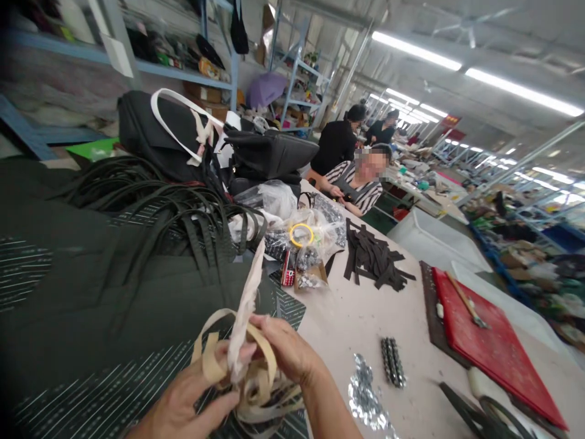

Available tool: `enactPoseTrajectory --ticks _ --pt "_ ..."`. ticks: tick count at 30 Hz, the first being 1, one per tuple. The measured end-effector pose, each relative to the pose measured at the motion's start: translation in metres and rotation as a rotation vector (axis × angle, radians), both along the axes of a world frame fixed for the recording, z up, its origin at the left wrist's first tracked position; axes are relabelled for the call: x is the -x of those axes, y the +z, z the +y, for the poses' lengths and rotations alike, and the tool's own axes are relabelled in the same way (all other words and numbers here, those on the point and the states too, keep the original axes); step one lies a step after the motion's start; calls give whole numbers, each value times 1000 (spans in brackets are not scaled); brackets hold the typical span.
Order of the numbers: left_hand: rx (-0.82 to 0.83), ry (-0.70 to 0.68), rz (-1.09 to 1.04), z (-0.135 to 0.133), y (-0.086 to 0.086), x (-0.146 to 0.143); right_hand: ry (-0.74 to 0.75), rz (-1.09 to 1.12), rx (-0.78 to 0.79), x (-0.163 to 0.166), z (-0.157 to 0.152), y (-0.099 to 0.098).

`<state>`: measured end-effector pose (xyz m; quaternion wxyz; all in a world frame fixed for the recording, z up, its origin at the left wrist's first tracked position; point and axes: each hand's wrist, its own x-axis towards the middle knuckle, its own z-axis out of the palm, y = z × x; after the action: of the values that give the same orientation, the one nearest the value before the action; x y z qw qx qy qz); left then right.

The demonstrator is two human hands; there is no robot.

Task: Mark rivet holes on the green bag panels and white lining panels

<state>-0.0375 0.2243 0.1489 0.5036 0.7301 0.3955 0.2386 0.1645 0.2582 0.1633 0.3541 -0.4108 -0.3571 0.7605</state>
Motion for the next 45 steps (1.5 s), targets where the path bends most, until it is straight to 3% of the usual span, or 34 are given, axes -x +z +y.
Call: enactPoseTrajectory --ticks 3,5,8,11,15,19,22,26,29,34,37,41,45 --pt "150 155 -136 -2 -1 7 85 -13 28 -2 -45 -1" --pt "293 172 -311 0 3 9 73 -32 93 -1 -70 -6" --pt "531 228 -558 3 8 8 -66 -129 159 6 -99 -19" --pt "719 389 -653 5 10 6 -206 -190 169 14 -119 -28" --pt "746 477 -646 1 5 10 -297 -212 84 12 -133 -27" --pt "769 479 -662 -14 1 24 -361 -536 -23 -10 -134 -27" --pt "775 339 -607 -32 -2 32 -496 -835 -88 -22 -123 -33" --pt "781 151 -547 -54 -7 31 -273 -879 -192 -8 -93 -43" --pt "794 125 -518 -60 -10 31 -150 -1019 -224 16 -67 -50" --pt "711 187 -380 -36 -4 63 82 -1232 -276 46 -41 -62" --pt "539 268 -214 -1 5 98 220 -1378 -260 51 -40 -66" --pt "327 444 156 52 26 135 280 -1399 -255 42 -56 -59" --pt "-127 599 639 79 43 129 284 -1372 -261 32 -85 -45"
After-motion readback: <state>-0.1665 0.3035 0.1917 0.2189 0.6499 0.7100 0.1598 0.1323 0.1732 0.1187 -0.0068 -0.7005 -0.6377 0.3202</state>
